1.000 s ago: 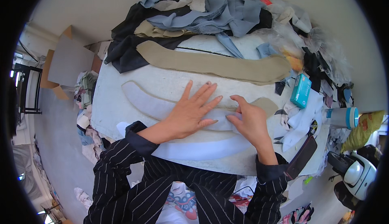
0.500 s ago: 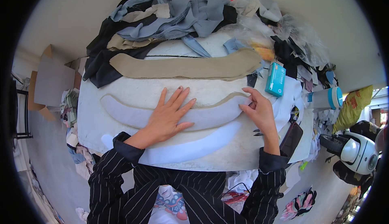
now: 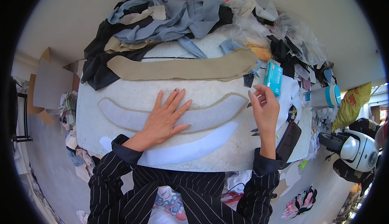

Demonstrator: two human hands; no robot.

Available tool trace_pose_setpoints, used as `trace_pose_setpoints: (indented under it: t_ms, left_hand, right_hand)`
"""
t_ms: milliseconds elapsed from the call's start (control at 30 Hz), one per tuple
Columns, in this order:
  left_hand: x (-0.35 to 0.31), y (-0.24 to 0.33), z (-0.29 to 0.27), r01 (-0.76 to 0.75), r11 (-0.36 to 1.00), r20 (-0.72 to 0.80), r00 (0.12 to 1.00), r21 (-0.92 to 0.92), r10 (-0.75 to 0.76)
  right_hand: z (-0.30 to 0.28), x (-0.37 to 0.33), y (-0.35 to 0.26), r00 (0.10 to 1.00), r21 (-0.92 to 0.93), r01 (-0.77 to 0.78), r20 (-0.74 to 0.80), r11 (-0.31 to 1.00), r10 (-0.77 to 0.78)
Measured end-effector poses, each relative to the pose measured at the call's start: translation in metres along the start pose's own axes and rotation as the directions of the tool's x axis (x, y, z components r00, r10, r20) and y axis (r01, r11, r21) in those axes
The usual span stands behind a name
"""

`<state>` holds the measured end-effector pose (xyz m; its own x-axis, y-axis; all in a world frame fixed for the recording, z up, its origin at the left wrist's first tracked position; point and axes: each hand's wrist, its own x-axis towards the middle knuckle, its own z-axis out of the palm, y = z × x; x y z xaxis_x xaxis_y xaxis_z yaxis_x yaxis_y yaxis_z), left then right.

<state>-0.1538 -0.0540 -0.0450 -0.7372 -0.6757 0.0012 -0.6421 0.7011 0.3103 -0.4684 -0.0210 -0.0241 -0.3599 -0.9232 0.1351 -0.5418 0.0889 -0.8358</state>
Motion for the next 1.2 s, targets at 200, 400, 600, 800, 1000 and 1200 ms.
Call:
trace_pose_setpoints:
  t_ms: [200,400,600,800,1000,1200]
  left_hand:
    - [-0.001,-0.002,0.001,-0.003,1.0,-0.005,1.0,-0.026,0.003]
    - [-0.014,-0.007,-0.002,-0.039,0.976,-0.198,0.98,-0.213,-0.004]
    - [-0.052,-0.033,-0.027,-0.008,0.968,-0.285,0.956,-0.25,-0.066]
    - [-0.101,-0.066,-0.032,0.098,0.923,-0.369,0.897,-0.373,-0.244]
    - [-0.114,-0.092,-0.037,0.142,0.89,-0.453,0.819,-0.432,-0.351]
    - [-0.091,-0.112,-0.055,0.117,0.325,-0.174,0.652,-0.938,-0.738]
  right_hand:
    - [0.028,0.007,-0.045,0.948,0.27,-0.169,0.309,0.948,0.08]
    - [0.109,0.035,-0.139,0.818,0.129,0.238,0.508,0.963,-0.27]
    - [0.265,0.074,-0.166,0.647,0.091,0.505,0.618,0.859,-0.446]
    - [0.326,0.072,-0.168,0.71,-0.162,0.625,0.525,0.764,-0.47]
    - [0.33,0.063,-0.165,0.713,-0.12,0.618,0.5,0.777,-0.491]
    - [0.305,0.082,-0.171,0.751,-0.002,0.428,0.558,0.904,-0.355]
